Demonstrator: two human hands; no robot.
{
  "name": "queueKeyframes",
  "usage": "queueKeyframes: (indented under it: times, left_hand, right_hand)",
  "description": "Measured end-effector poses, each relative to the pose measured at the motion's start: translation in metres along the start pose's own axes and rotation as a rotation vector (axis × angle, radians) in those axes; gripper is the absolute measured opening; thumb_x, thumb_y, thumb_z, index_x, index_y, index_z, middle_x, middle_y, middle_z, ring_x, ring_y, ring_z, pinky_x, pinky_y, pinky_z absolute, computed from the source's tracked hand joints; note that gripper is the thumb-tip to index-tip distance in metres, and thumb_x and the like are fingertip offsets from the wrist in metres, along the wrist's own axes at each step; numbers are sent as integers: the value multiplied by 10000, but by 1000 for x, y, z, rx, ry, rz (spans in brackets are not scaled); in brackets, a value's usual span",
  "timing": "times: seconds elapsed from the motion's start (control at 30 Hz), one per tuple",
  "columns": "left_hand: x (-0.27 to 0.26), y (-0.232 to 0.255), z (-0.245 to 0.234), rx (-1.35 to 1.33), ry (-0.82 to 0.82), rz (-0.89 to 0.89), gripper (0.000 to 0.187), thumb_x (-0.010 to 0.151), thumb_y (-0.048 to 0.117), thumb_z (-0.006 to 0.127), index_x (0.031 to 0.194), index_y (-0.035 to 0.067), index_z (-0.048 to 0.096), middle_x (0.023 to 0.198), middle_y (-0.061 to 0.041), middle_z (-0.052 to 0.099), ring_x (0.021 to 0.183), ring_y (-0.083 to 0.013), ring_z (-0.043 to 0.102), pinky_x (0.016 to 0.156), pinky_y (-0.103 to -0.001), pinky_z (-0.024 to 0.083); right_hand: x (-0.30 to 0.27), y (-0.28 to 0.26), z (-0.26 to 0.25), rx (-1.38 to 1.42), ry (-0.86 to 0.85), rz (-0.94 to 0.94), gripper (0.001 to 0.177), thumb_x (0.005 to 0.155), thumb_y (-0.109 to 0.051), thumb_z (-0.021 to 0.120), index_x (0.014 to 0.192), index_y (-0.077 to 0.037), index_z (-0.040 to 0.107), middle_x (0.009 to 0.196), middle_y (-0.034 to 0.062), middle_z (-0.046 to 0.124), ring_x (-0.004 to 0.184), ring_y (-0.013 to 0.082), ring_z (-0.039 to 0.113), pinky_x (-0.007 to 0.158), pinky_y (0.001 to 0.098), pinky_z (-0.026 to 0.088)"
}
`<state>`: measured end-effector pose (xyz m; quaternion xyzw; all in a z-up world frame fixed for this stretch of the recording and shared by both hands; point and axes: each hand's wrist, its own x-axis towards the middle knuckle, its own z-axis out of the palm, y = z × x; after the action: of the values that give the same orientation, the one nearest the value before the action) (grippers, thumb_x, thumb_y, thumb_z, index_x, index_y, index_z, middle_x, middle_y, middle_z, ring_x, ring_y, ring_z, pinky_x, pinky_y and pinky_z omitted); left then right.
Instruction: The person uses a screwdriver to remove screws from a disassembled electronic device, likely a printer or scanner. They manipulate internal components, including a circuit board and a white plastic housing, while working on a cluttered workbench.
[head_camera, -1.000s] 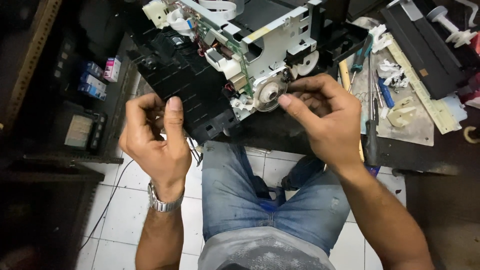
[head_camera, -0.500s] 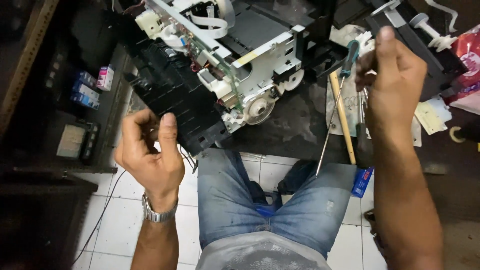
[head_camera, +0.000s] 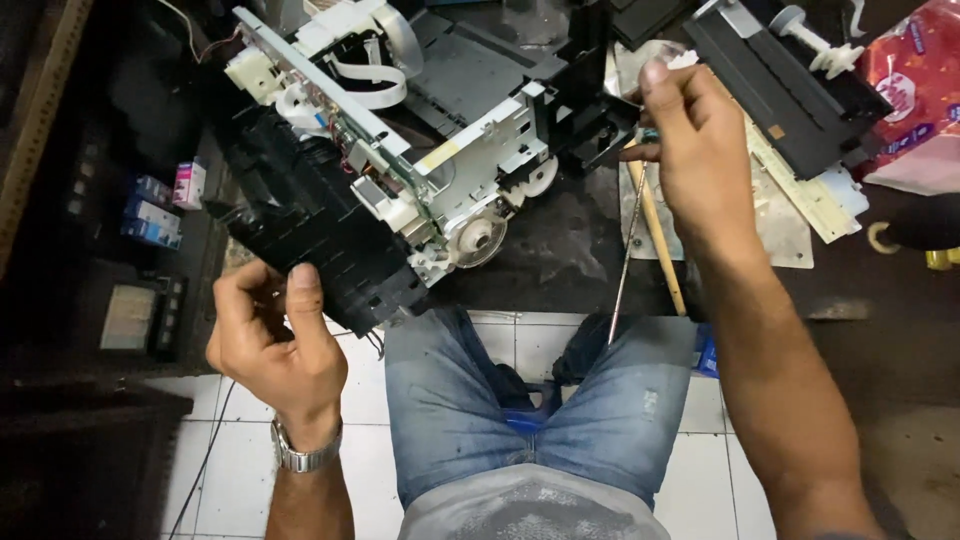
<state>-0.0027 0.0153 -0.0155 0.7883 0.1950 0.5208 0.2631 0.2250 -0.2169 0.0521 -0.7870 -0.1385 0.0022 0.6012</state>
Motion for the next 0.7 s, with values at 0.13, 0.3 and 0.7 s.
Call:
queueKeyframes:
  times: [0.13,0.3,0.7]
  left_hand:
    - [-1,-2,0,16,10,-5,245,1066,174,666,1011,-49,583,744,-89,526,632,-196,469,603,-334,359]
    - [-1,-1,0,22,10,-25,249,1068,183,665,994,-34,568,706,-69,483,614,-188,427,594,-332,332]
    - [3,6,0,12,22,-14,246,1073,186,644,997,-37,575,740,-68,488,645,-174,432,607,-329,344]
  right_hand:
    - [-3,2,-1,-2,-29,-32,354,1036,-489,531,977,-142,570,1016,-10,591,967,79,573,804,246,671]
    - [-11,-4,-3,-8,-49,-42,346,1041,-466,512,997,-131,585,1150,42,682,1133,114,642,852,265,652]
    - [-17,-1,-6,-31,-93,-59,238,1063,-328,597,1155,-112,632,1072,-20,624,998,90,598,894,250,579]
